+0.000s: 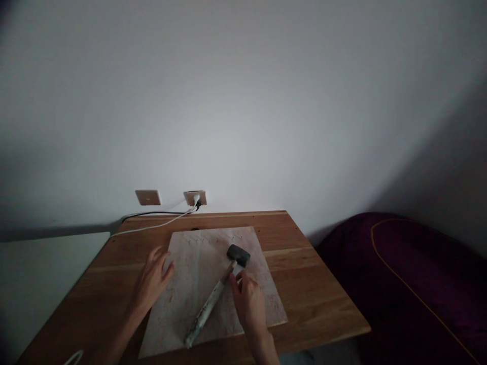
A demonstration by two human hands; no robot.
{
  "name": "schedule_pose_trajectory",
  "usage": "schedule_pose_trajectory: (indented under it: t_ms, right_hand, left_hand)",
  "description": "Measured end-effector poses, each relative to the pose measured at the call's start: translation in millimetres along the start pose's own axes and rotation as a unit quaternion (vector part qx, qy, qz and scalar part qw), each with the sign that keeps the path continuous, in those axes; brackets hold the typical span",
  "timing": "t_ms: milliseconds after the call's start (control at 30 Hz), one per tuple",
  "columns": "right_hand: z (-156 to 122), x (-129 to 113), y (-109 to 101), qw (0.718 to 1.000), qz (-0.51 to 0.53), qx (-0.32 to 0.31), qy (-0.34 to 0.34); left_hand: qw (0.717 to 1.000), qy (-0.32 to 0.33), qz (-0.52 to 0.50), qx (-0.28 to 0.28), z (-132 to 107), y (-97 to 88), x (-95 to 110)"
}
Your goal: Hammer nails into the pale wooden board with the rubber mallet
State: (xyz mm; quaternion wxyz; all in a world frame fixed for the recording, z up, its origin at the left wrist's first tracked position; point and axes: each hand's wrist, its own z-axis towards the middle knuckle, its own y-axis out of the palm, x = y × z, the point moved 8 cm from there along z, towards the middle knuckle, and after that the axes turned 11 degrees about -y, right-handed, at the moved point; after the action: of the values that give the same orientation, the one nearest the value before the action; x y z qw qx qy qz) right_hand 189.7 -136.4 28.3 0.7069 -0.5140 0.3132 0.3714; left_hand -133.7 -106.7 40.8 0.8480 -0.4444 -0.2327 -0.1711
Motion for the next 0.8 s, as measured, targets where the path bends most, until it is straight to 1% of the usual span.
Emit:
schedule_pose_trajectory:
  t_ms: [67,133,167,267,300,367,433,500,600,667,733,800]
  right_hand:
    - [-18,-6,-14,0.995,-0.066,0.016,-0.07]
    - [-39,-8,-24,0.975,-0.164,0.024,-0.151]
    - [-49,-5,-28,0.96,-0.212,0.025,-0.179]
    - [-70,13,-42,0.927,-0.306,0.024,-0.213]
    - [-73,21,-49,0.923,-0.32,0.025,-0.213]
    - [-73,39,-68,0.923,-0.328,0.028,-0.2]
    - [-69,62,-96,0.931,-0.314,0.039,-0.18]
    - [-62,89,-127,0.941,-0.291,0.048,-0.167]
    - [-48,129,-171,0.953,-0.259,0.047,-0.149]
    - [-37,151,-199,0.961,-0.237,0.069,-0.122]
    - [-26,166,-223,0.97,-0.206,0.084,-0.095]
    - [-16,170,-240,0.976,-0.184,0.095,-0.068]
  left_hand:
    - [1.0,-0.013,0.003,0.006,-25,-10.5,-1]
    - [1.0,-0.01,-0.007,-0.005,-42,-14.7,3]
    - [1.0,-0.005,-0.015,-0.014,-47,-15.4,7]
    - [0.999,0.003,-0.026,-0.039,-46,-16.0,21]
    - [0.998,0.001,-0.027,-0.05,-44,-15.0,27]
    - [0.996,-0.007,-0.034,-0.083,-43,-9.4,41]
    - [0.991,-0.014,-0.049,-0.123,-48,1.9,60]
    - [0.985,-0.008,-0.07,-0.16,-58,18.5,86]
    - [0.97,0.011,-0.112,-0.214,-71,52.2,126]
    - [0.962,0.027,-0.135,-0.237,-74,74.8,148]
    - [0.954,0.041,-0.152,-0.253,-72,93.3,166]
    - [0.95,0.05,-0.162,-0.262,-67,104.3,180]
